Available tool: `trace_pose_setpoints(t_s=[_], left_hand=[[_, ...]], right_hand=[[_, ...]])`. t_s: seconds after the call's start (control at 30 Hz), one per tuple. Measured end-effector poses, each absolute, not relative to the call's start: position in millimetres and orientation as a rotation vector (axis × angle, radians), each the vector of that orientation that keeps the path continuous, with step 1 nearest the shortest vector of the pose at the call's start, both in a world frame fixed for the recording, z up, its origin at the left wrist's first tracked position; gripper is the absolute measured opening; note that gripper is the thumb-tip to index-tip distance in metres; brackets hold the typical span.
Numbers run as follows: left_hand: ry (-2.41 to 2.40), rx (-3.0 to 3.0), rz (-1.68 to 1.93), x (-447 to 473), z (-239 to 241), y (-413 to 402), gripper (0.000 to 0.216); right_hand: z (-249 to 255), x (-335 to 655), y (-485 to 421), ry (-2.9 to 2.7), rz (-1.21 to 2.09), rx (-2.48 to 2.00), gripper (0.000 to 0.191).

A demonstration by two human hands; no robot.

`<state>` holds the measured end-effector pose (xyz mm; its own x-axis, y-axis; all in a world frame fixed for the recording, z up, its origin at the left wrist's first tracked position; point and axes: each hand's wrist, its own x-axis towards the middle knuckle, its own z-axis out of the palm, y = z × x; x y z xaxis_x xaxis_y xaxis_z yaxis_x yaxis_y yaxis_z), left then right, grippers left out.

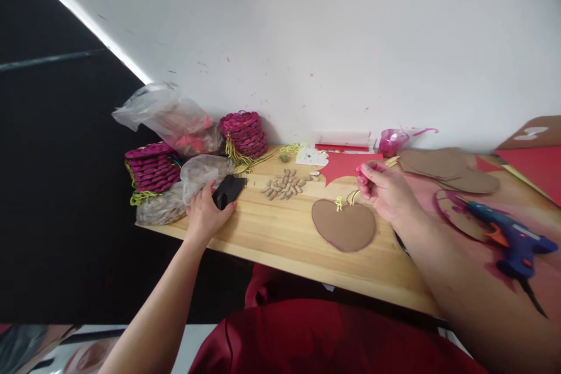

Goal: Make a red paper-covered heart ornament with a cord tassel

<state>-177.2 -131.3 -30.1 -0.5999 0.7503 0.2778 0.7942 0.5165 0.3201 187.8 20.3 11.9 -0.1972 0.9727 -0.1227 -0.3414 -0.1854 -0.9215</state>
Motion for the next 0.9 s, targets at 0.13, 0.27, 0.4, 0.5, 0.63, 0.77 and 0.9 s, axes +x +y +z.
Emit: trace_pose_setpoints(t_s=[0.13,0.27,0.4,0.5,0.63,0.77,0.9], left_hand=[[-2.626,-1.350,-0.580,-177,-29,-122,0.082],[-2.612,-1.356,-0.523,-177,-28,-114,0.082],[-2.591,-1.382,-0.514,-177,-28,-113,0.082],[-2.603,-1.407,-0.557,-178,-28,-119,0.082],[-2.636,-1.374,-0.645,-175,-30,-126,0.084],[-2.669,-1.321,-0.670,-173,-30,-126,0.089],[-2.676,-1.398,-0.792,-183,-29,-132,0.100]], right_hand=[[10,187,22,-0.976,1.610,-0.968,0.051],[9,186,22,-0.989,1.619,-0.977,0.052],[9,187,21,-1.000,1.635,-0.984,0.052],[8,187,21,-0.999,1.644,-0.987,0.054],[7,186,21,-1.002,1.652,-0.994,0.055],[6,185,22,-1.008,1.651,-1.006,0.055],[6,188,24,-1.024,1.628,-1.001,0.055]])
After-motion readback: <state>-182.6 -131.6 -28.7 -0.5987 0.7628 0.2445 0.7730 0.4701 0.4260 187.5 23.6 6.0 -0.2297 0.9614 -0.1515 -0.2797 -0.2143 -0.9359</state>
